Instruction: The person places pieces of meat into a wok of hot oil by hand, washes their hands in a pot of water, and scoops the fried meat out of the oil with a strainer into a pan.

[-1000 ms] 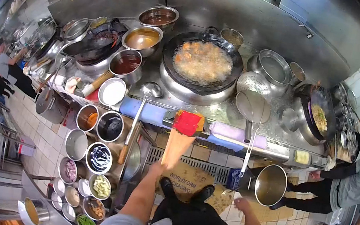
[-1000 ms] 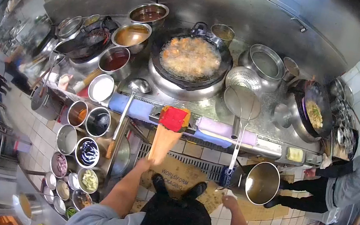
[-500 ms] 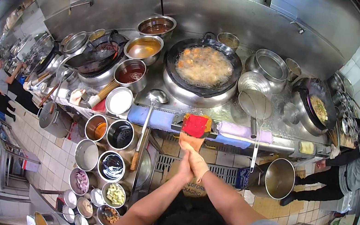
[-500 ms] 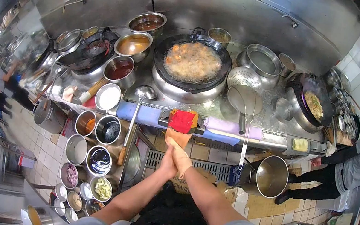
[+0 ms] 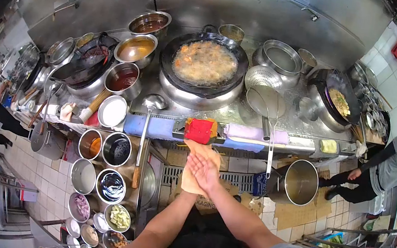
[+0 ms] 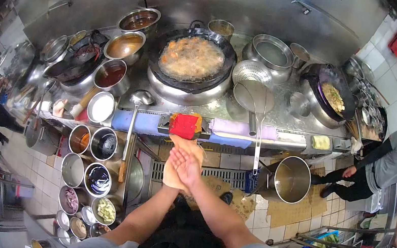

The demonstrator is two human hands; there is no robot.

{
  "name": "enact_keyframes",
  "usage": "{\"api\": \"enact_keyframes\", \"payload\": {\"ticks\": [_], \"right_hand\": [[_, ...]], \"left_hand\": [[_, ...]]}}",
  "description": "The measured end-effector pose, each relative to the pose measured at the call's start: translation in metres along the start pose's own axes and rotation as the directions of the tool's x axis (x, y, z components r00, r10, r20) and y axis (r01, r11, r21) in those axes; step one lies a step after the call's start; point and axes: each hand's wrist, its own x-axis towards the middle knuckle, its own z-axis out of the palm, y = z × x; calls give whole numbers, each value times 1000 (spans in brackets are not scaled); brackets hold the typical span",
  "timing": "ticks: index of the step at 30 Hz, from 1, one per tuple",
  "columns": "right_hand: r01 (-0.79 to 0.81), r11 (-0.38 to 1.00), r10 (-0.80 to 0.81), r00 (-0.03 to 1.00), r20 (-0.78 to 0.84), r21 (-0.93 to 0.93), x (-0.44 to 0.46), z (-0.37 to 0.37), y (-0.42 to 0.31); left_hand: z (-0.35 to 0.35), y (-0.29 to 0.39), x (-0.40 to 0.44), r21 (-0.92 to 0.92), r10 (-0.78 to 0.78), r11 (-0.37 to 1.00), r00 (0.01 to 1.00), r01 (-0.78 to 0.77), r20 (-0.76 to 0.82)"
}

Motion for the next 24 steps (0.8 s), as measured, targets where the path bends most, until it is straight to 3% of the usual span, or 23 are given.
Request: {"api": "enact_keyframes", "payload": {"ticks": [1,3,4,5,6,7,8,9,11,13,14,15,16,18,19,21,22,23,24], "right_hand": [[-4,1000,4,1000,3,3,-10,-7,7],[-203,882,187,979,-78,-425,-26,-18,7],[-284,742,239,958,-156,-607,-31,-24,-2],[-269,751,223,963,-153,-603,-24,-32,-8],[-260,370,91,966,-243,-892,-10,-36,-17],[-267,-108,-69,963,-261,-957,4,-33,-28],[-292,-552,-221,954,-200,-781,13,-31,-32],[-285,-545,-232,955,-185,-789,18,-31,-29],[-251,-221,-114,966,-230,-942,3,-20,-13],[-229,121,30,974,-227,-966,-19,-9,7],[-226,287,111,973,-202,-931,-27,-3,16],[-234,359,227,961,-159,-904,-40,0,14],[-254,428,335,936,-109,-867,-56,-3,4],[-444,604,634,771,62,-661,-80,-13,-35],[-381,616,488,872,-46,-689,-85,-39,-52],[-252,644,100,964,-247,-722,-90,-141,-100],[-283,777,-116,813,-570,-562,-98,-158,-126],[-147,865,-262,682,-683,-479,-97,-199,-157],[-130,819,-389,591,-707,-559,-95,-194,-184]], "left_hand": [[-9,41,-4,107,219,972,968,-207,-119],[-23,95,-1,383,615,776,736,-501,-282],[-27,88,2,395,607,780,739,-485,-292],[-31,72,3,586,516,751,824,-303,-234],[-35,55,2,750,397,650,895,-119,-202],[-39,41,5,872,257,487,947,46,-194],[-35,32,8,946,112,269,970,179,-215],[-25,27,13,949,99,254,971,187,-217],[-8,35,18,971,520,38,825,235,-220],[0,69,29,990,263,18,954,141,-140],[13,44,24,971,370,-91,913,222,-174],[27,20,17,933,480,-185,856,310,-189],[30,28,17,937,481,-189,859,295,-174],[32,64,26,868,498,-356,856,347,-139],[30,80,26,870,486,-361,864,337,-132],[22,105,22,689,591,-614,803,386,76],[29,98,15,637,626,-582,778,506,-46],[39,90,6,566,659,-549,735,616,-161],[24,158,8,381,634,-693,769,612,-81]]}}
